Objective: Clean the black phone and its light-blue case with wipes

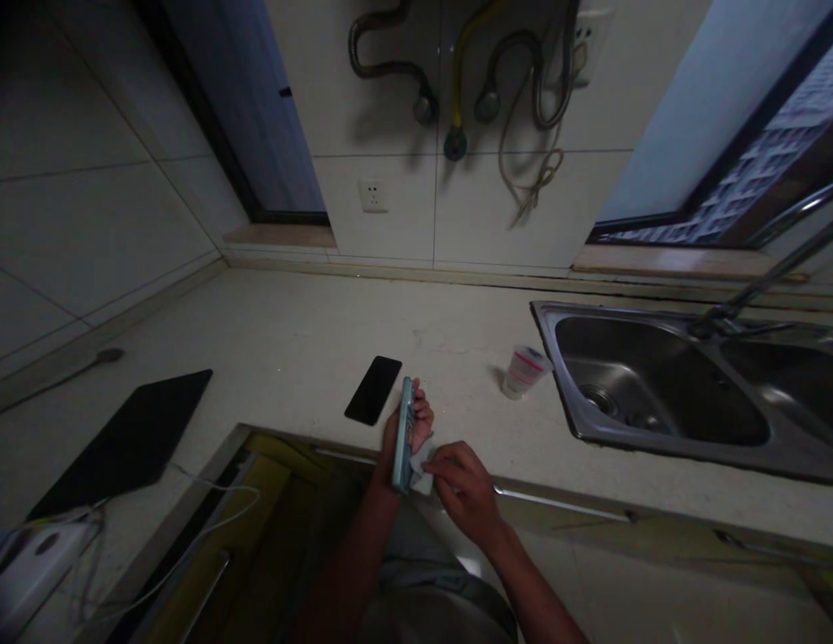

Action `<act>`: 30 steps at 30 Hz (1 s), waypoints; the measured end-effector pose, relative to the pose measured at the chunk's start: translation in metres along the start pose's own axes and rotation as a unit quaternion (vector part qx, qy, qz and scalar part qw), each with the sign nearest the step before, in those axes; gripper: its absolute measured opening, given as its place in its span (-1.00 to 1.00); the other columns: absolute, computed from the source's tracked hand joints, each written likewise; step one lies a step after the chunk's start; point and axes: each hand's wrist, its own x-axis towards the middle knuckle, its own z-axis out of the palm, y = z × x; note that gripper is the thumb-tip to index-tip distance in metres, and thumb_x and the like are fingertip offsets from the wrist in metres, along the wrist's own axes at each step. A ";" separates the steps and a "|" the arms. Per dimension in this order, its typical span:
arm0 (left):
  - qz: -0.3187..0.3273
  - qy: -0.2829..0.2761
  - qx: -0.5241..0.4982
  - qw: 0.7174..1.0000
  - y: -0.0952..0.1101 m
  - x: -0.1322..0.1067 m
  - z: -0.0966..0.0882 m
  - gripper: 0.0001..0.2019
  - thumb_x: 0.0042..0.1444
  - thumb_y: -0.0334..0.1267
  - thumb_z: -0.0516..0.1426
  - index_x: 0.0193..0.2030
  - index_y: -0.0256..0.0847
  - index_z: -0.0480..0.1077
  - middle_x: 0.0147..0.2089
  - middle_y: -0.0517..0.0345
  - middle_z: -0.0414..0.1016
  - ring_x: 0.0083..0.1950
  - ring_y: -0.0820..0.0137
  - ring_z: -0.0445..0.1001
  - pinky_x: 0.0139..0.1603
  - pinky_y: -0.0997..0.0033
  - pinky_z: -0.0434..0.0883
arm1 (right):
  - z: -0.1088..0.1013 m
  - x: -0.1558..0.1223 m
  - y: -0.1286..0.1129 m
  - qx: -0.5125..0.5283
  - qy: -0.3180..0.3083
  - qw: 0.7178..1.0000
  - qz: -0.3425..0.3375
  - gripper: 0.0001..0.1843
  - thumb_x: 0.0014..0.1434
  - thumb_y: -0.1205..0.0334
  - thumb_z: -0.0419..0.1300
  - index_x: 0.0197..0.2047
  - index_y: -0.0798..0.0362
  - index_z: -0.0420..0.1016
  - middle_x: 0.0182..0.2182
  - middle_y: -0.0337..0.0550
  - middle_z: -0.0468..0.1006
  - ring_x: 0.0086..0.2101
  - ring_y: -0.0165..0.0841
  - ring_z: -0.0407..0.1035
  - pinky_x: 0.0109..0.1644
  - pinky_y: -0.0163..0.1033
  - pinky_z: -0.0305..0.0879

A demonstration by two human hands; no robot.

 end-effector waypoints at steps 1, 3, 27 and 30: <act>-0.004 -0.008 -0.012 1.000 0.001 -0.001 0.002 -0.84 0.22 -0.38 0.10 -0.14 -0.16 0.50 -0.25 0.10 0.49 -0.36 0.49 0.45 -0.25 0.46 0.44 | 0.000 0.000 0.000 0.004 0.002 1.000 0.007 -0.66 0.20 0.47 0.14 -0.10 -0.08 0.62 -0.31 -0.13 0.51 -0.27 -0.31 0.47 -0.25 -0.22 0.45; -0.019 -0.019 -0.036 0.999 0.003 -0.002 0.004 -0.83 0.22 -0.39 0.09 -0.15 -0.15 0.50 -0.30 0.12 0.48 -0.35 0.48 0.47 -0.20 0.44 0.45 | -0.002 0.000 0.001 0.010 0.012 1.000 0.024 -0.67 0.22 0.45 0.14 -0.09 -0.08 0.62 -0.31 -0.12 0.51 -0.28 -0.31 0.47 -0.25 -0.22 0.45; -0.089 -0.017 -0.029 0.995 0.001 0.003 0.001 -0.74 0.11 -0.23 0.14 -0.11 -0.29 0.51 -0.14 -0.08 0.62 0.01 0.16 0.56 0.17 0.10 0.38 | -0.005 0.059 -0.001 -0.015 0.159 0.983 0.085 -0.84 0.27 0.28 0.15 -0.17 -0.03 0.57 -0.29 -0.12 0.54 -0.25 -0.25 0.45 -0.18 -0.13 0.42; -0.092 -0.020 -0.018 0.995 -0.002 0.006 -0.001 -0.73 0.08 -0.24 0.15 -0.11 -0.29 0.51 -0.11 -0.08 0.62 0.06 0.14 0.54 0.19 0.11 0.37 | 0.004 0.060 0.001 -0.063 0.128 0.988 0.052 -0.81 0.28 0.32 0.11 -0.14 -0.04 0.54 -0.25 -0.09 0.55 -0.20 -0.23 0.45 -0.13 -0.09 0.44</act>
